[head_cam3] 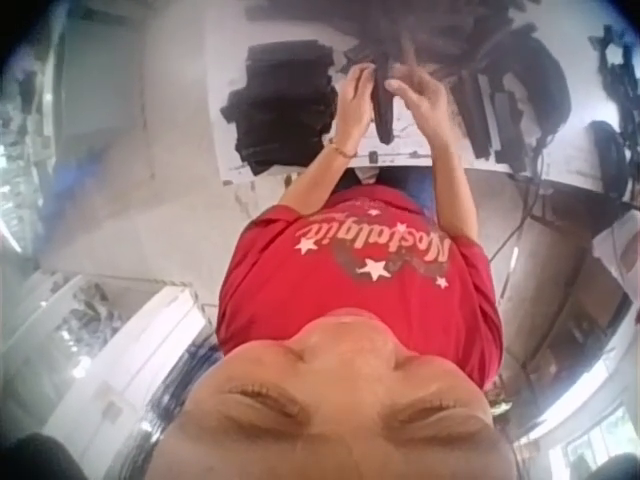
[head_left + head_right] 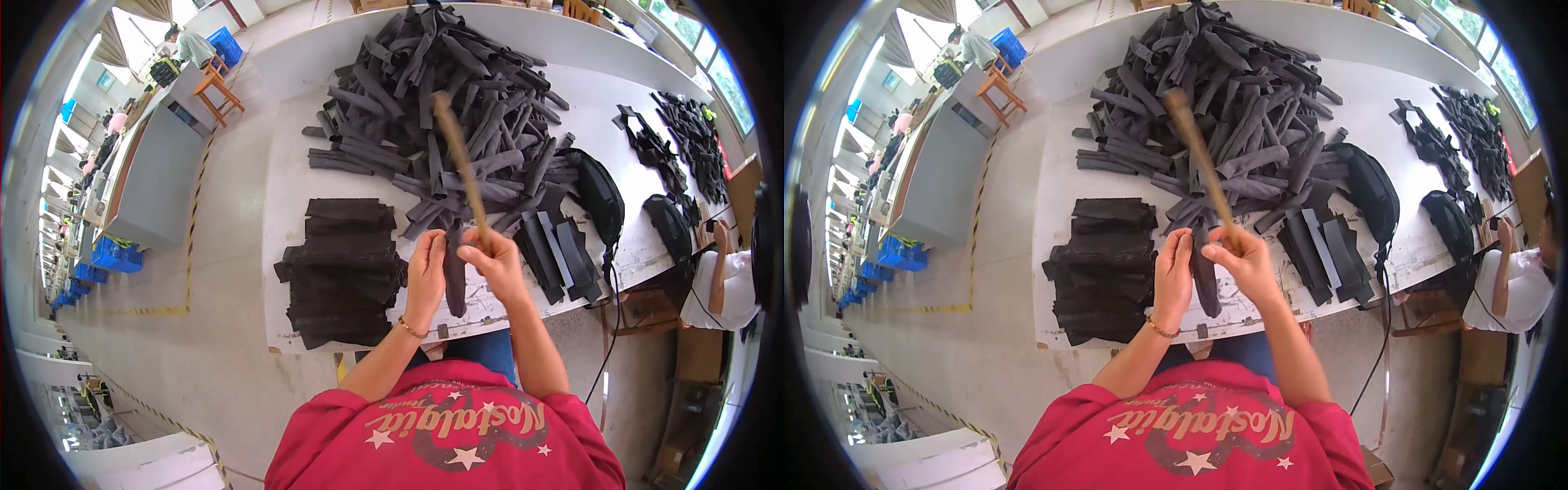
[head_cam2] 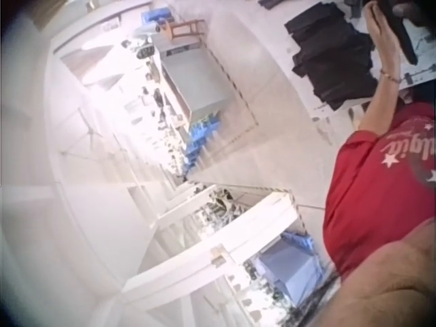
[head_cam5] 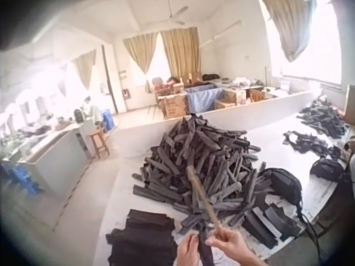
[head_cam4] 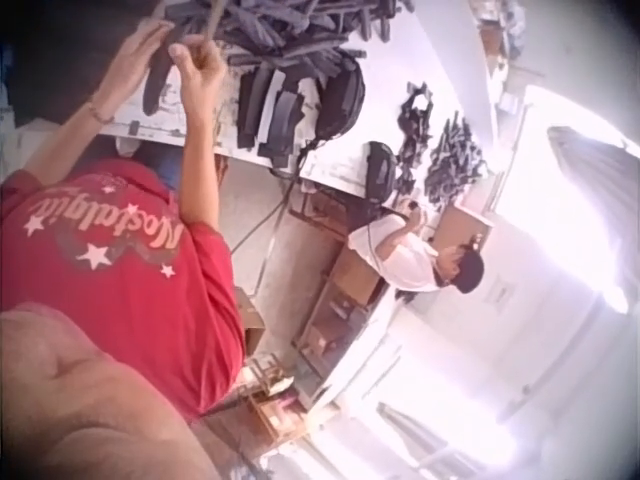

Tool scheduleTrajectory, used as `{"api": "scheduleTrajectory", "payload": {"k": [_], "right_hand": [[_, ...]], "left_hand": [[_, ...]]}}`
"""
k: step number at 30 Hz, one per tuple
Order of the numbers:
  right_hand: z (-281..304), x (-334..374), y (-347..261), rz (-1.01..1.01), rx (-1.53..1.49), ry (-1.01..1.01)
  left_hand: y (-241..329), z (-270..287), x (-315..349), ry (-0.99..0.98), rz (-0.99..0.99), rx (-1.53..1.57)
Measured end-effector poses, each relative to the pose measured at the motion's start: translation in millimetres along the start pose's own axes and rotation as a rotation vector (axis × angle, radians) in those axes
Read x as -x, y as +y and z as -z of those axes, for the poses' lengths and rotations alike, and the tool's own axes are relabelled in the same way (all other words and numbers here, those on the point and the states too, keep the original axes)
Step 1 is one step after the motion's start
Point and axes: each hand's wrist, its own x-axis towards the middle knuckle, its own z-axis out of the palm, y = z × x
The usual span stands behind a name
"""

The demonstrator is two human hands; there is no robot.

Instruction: Assembling or inspecting black fabric bag components using a wooden tool.

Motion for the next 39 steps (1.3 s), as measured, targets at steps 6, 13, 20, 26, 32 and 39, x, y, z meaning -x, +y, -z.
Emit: {"api": "scheduleTrajectory", "payload": {"k": [6,13,20,26,32,39], "right_hand": [[-0.6,3.4,14.0,-0.131,-0.115,0.019],[-11.2,2.0,13.8,-0.138,-0.046,-0.028],[-2.4,-5.4,6.5,-0.063,0.119,-0.207],[21.9,-95.6,-52.5,0.274,0.414,0.29],[25.5,-43.1,2.2,0.279,0.719,-0.02],[46.9,-1.1,33.5,0.2,1.057,-0.209]], "left_hand": [[-0.3,11.6,-12.9,-0.147,0.112,0.168],[-11.4,18.3,-22.2,-0.007,0.327,0.66],[16.4,67.3,-72.3,0.466,0.117,0.441],[7.0,161.2,-138.6,-0.325,-0.47,-1.083],[-36.4,182.5,-167.9,-0.484,-0.38,-1.223],[-39.2,185.8,-169.2,-0.51,-0.335,-1.079]]}}
